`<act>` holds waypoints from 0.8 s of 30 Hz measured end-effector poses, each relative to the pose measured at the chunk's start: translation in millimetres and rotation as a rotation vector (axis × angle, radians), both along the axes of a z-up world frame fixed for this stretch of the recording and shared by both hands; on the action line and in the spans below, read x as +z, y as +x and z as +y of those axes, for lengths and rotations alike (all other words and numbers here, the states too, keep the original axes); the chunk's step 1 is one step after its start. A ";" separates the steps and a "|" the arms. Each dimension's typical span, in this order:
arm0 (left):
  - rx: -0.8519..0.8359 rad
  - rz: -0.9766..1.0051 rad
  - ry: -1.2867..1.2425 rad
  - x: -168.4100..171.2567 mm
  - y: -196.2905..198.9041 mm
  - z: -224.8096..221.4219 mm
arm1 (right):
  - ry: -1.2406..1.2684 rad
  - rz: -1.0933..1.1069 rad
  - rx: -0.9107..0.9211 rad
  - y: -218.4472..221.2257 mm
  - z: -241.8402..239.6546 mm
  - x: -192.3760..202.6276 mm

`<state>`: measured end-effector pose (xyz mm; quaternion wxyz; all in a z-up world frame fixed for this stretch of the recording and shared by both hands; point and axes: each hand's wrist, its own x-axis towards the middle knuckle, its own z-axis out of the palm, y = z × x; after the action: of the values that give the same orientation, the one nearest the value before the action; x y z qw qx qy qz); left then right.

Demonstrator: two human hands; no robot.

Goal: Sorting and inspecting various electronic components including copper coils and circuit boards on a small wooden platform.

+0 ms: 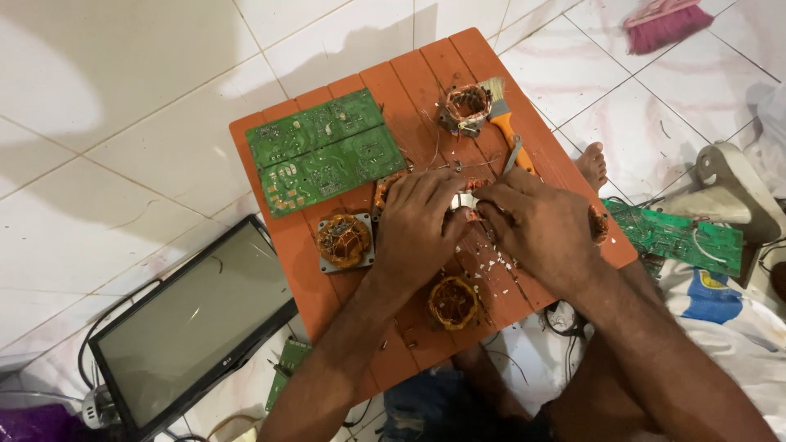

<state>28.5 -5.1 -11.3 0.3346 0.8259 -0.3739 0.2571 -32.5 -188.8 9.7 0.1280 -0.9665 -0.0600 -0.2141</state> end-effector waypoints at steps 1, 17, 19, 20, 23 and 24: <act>-0.001 0.000 0.000 1.2 -0.3 -0.3 | 0.000 0.000 -0.001 -0.3 -0.2 0.5; -0.026 0.170 -0.089 7.5 -1.3 0.2 | 0.291 -0.016 0.126 4.1 -4.5 -2.5; -0.031 0.196 -0.093 8.6 -1.4 -2.2 | 0.293 -0.024 0.126 4.6 -4.8 -4.6; -0.039 0.208 -0.114 9.1 -1.4 -4.3 | 0.289 -0.023 0.131 4.7 -4.7 -5.1; -0.055 0.246 -0.147 11.8 -1.0 -9.9 | 0.295 -0.017 0.125 5.6 -6.0 -7.0; -0.063 0.270 -0.160 12.6 -0.6 -11.5 | 0.303 -0.014 0.114 6.2 -6.7 -8.2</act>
<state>27.9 -16.6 1.3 0.4543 0.8116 -0.3294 0.1622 -26.3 -195.5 1.4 0.2837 -0.9297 -0.0824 -0.2199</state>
